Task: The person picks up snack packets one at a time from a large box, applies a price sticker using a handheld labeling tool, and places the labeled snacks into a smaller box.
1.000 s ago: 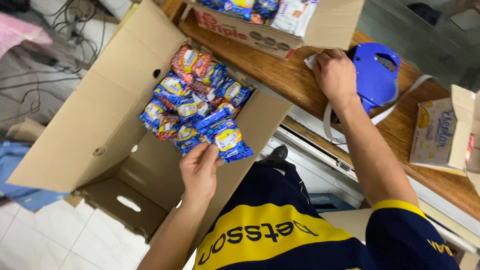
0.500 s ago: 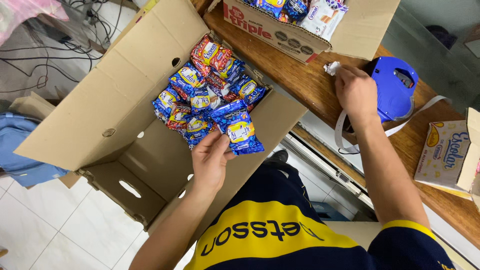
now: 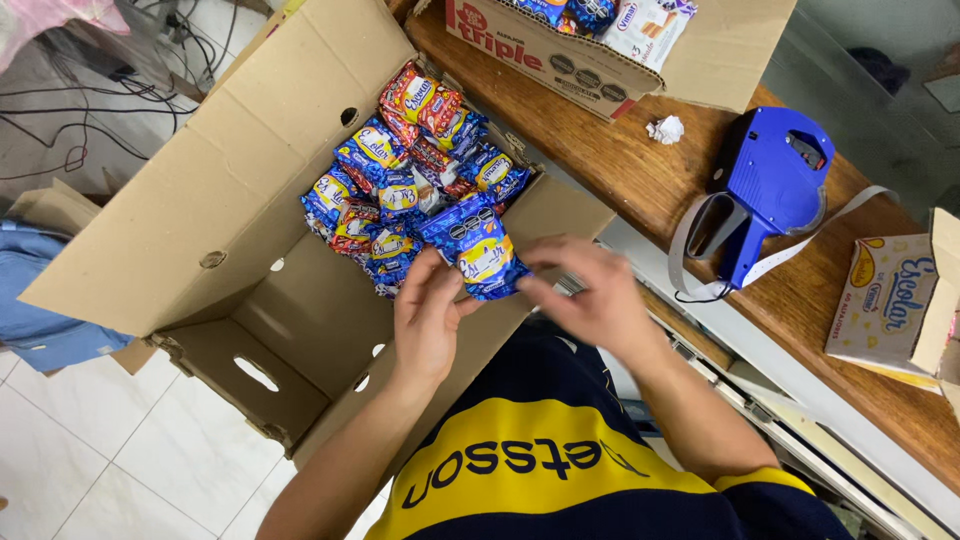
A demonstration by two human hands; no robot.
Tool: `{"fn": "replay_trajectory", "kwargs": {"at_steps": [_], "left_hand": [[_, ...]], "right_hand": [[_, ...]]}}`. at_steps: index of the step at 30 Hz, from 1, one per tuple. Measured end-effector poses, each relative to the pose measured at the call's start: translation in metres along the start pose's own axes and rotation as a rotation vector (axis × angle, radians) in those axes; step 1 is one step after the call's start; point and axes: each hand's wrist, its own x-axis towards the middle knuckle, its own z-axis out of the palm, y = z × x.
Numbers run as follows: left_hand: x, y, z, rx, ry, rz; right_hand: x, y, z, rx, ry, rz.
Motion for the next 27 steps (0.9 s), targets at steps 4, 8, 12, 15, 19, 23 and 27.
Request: {"fn": "replay_trajectory", "kwargs": {"at_steps": [4,8,12,15,19,23,27], "left_hand": [[-0.008,0.014,0.008,0.07,-0.041,0.018],[-0.013,0.025,0.011,0.296,-0.062,0.071],[-0.013,0.018,0.005,0.275,-0.033,0.03],[-0.013,0.019,0.008,0.289,-0.015,0.041],[-0.013,0.012,0.008,0.324,-0.033,0.038],[-0.019,0.012,0.023,0.312,0.006,-0.012],[-0.027,0.002,0.035,0.271,0.04,-0.049]], "right_hand": [[-0.003,-0.009,0.016,-0.049,0.016,-0.032],[-0.008,-0.008,0.02,-0.093,0.011,-0.077],[-0.008,-0.01,0.018,-0.018,0.003,-0.092],[-0.014,-0.005,0.012,0.097,0.012,-0.014],[-0.032,0.015,-0.012,0.153,0.01,0.007],[-0.064,0.063,-0.055,0.005,0.226,0.133],[-0.116,0.132,-0.122,-0.485,0.562,0.435]]}}
